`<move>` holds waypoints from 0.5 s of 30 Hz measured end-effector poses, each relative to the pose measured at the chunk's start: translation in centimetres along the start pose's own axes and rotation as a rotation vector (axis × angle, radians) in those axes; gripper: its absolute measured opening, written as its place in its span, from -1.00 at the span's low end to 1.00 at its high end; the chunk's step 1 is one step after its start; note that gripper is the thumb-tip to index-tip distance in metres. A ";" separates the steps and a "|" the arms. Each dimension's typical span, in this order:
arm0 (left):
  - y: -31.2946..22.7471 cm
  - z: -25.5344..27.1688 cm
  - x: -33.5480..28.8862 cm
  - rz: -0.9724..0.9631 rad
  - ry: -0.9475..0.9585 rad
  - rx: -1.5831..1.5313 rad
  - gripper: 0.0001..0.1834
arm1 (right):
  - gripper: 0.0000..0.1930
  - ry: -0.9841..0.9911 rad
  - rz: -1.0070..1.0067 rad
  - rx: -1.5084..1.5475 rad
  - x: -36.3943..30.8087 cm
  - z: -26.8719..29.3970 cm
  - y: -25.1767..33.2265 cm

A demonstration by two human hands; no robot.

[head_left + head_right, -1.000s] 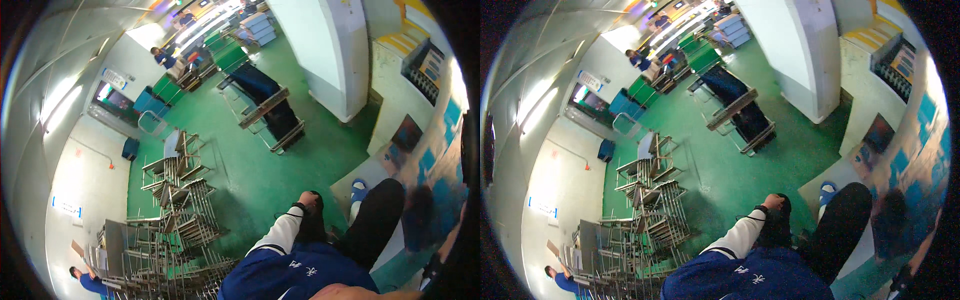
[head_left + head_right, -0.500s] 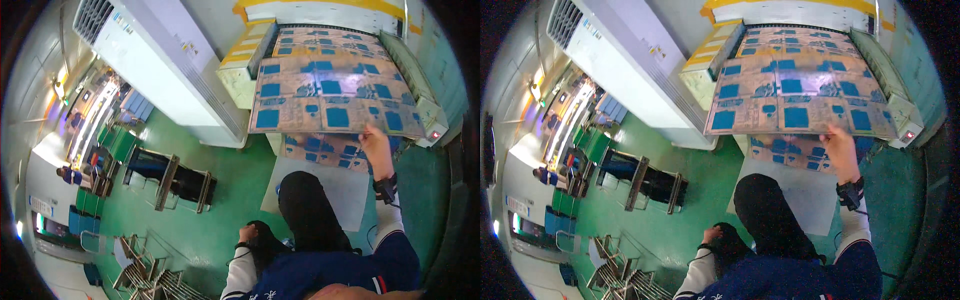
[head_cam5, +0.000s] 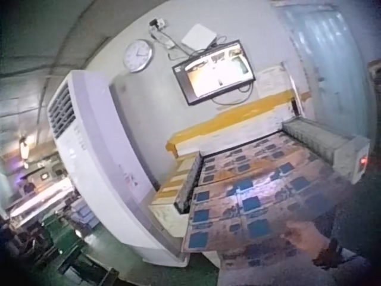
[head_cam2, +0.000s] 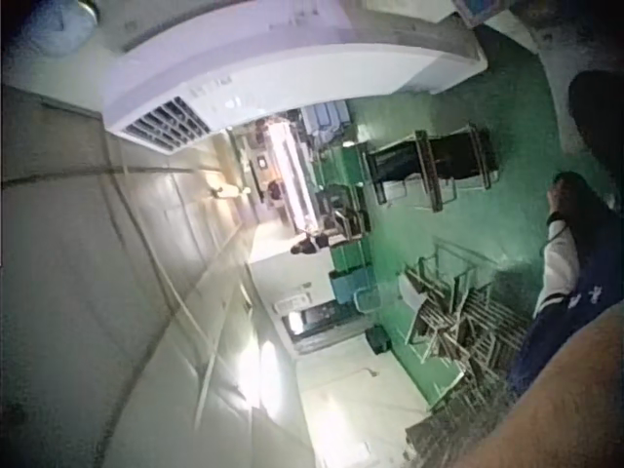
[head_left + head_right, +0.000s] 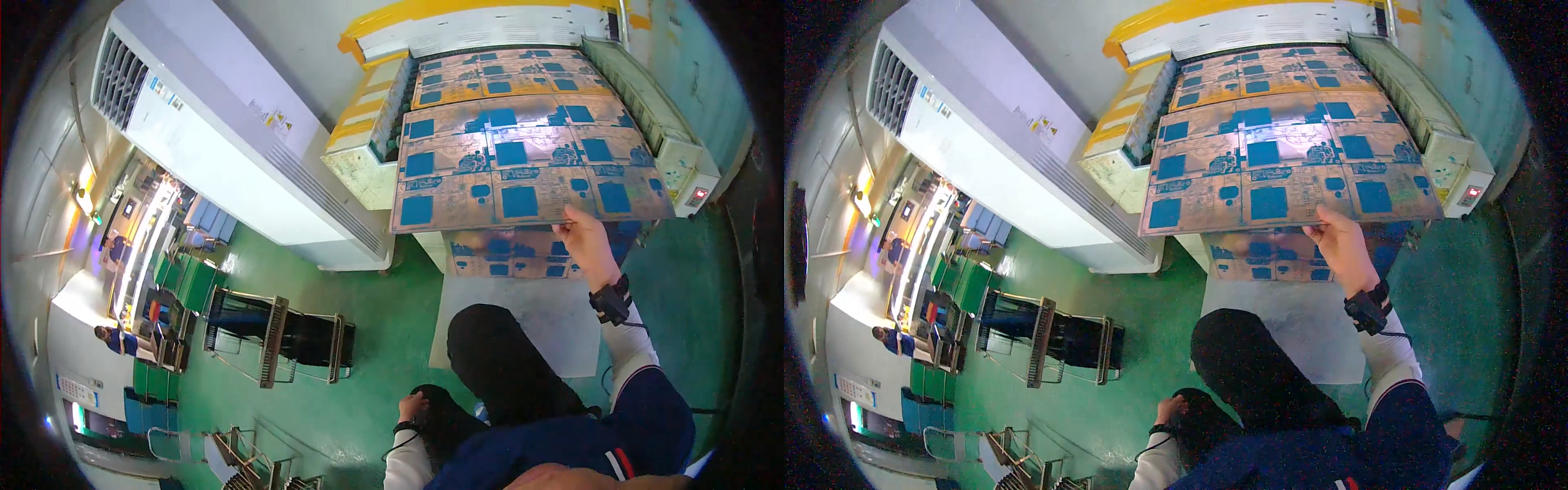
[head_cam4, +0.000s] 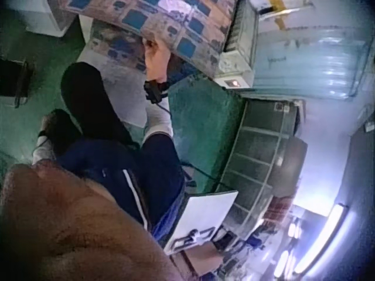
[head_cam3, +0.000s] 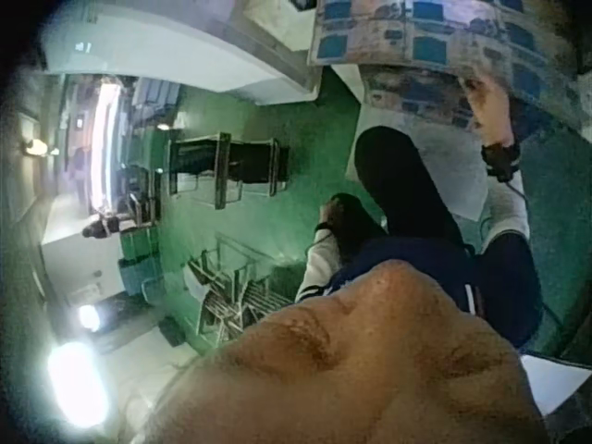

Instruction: Feeding metal sheets into a rolling or processing machine.

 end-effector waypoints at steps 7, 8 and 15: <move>1.5 1.1 0.9 0.009 0.046 -0.049 -0.73 | -0.85 -0.019 0.003 0.019 0.1 -1.7 0.2; 1.6 1.0 0.8 0.019 0.032 -0.052 -0.74 | -0.84 -0.022 0.006 0.028 0.0 -1.9 0.3; 1.6 1.3 0.4 0.112 0.064 -0.168 -0.71 | -0.84 -0.016 0.002 0.055 0.0 -3.1 0.4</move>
Point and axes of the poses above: each hand's wrist, its own x-axis towards the middle knuckle, its own z-axis out of the back of the hand, y = z × x, the point moved 4 cm from there along x, towards the middle knuckle, and after that the axes turned 11 degrees about -z, right-handed, at the moved point
